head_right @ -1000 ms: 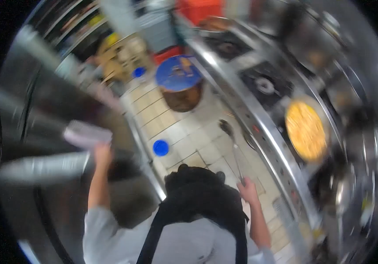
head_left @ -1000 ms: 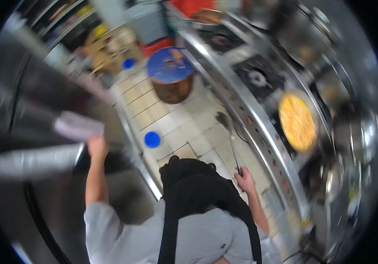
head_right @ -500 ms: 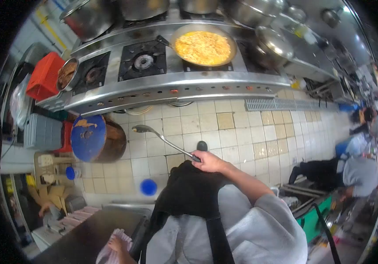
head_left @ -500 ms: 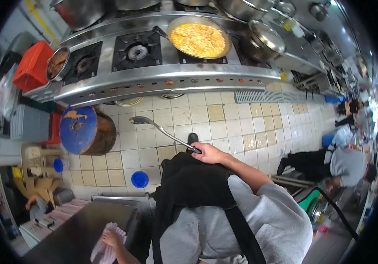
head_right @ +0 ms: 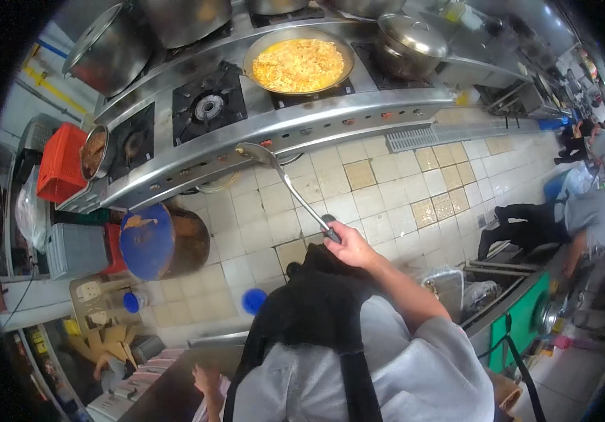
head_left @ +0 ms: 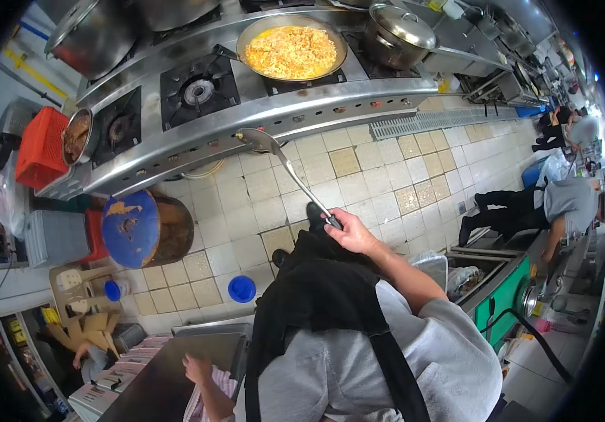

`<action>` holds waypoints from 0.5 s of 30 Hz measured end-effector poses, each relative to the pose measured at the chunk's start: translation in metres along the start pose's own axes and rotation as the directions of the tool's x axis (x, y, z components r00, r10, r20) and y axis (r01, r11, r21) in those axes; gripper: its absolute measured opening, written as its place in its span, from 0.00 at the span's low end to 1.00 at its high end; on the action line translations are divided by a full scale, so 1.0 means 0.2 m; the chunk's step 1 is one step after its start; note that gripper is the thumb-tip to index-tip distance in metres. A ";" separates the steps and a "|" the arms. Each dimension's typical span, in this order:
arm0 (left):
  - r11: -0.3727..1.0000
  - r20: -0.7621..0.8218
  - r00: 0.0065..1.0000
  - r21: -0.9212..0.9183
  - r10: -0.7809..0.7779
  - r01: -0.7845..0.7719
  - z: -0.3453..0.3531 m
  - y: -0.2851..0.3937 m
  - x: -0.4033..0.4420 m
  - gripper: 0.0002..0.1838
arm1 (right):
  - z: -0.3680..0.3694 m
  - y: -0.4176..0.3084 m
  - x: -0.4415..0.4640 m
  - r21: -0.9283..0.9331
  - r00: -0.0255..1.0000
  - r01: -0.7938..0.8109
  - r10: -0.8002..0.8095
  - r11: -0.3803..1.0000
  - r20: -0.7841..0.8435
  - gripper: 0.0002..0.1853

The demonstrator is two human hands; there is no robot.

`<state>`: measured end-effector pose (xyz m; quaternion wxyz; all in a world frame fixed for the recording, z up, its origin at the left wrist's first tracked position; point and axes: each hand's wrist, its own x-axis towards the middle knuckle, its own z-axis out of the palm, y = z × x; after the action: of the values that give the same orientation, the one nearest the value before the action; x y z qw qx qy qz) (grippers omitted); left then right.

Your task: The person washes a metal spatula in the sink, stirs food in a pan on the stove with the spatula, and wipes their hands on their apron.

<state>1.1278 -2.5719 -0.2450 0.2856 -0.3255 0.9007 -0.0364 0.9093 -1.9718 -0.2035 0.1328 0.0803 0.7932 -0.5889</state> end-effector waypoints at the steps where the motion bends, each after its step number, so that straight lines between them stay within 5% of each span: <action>1: 0.994 -0.069 0.997 -0.098 0.042 -0.049 0.02 0.06 0.08 0.44 | -0.02 0.00 0.00 0.035 1.000 0.006 -0.005 0.999 -0.024 0.14; 5: 0.959 -0.213 0.953 -0.135 0.217 -0.249 -0.03 0.43 0.28 0.44 | -0.13 0.00 0.06 0.057 0.989 0.093 -0.085 0.994 -0.125 0.13; 8: 0.919 -0.245 0.926 -0.198 0.289 -0.339 -0.18 0.76 0.37 0.44 | -0.27 0.00 0.13 0.135 0.990 -0.052 0.069 0.989 -0.123 0.13; 15: 0.822 -0.078 0.904 -0.390 0.420 -0.415 -0.36 1.32 0.57 0.33 | -0.61 0.02 0.39 0.203 0.975 -0.016 0.060 0.979 -0.214 0.14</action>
<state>0.8677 -2.4423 -0.3078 0.2196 -0.1719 0.9366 0.2122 0.8218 -1.8556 -0.1970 0.0473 0.1729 0.7380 -0.6505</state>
